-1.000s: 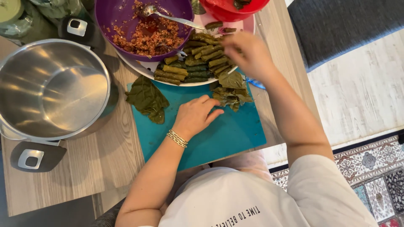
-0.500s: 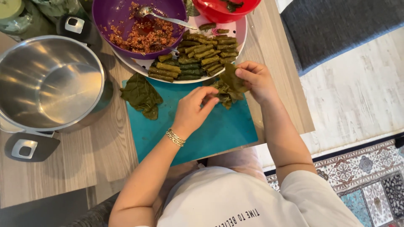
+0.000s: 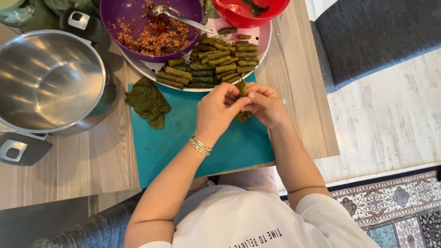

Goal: A person is preparing dolmas by placing rice filling onto grape leaves and rolling them up.

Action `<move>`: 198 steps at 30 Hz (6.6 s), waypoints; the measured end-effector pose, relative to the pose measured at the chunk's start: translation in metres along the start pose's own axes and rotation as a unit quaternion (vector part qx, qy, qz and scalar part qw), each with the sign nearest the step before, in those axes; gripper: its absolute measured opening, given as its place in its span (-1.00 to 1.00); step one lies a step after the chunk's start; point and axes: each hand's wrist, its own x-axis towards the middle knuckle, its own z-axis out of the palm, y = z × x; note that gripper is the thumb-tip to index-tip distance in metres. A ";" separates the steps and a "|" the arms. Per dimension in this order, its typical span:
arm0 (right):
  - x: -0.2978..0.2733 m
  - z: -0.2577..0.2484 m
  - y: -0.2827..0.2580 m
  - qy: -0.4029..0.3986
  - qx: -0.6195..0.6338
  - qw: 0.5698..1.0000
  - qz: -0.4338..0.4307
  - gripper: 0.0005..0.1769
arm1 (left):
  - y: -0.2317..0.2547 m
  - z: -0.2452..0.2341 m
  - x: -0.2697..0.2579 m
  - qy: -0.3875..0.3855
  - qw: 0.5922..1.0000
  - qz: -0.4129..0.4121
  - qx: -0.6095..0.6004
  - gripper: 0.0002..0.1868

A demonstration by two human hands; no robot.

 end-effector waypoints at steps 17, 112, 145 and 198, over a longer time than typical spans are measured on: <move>-0.009 0.014 -0.004 -0.017 -0.099 0.993 -0.057 -0.90 | 0.014 -0.001 -0.005 0.039 0.977 0.042 0.204 -0.88; -0.032 0.155 -0.043 -0.265 -0.311 0.894 0.184 -0.46 | -0.055 -0.125 -0.076 -0.201 0.917 -0.036 -0.343 -0.37; -0.056 0.083 0.055 -0.320 -0.744 0.479 -0.340 -0.67 | -0.058 -0.156 -0.155 -0.025 0.899 0.173 0.403 -0.76; -0.070 0.021 0.011 -0.070 -0.119 0.990 -0.006 -0.78 | -0.039 -0.045 -0.086 -0.062 0.972 -0.112 -0.197 -0.51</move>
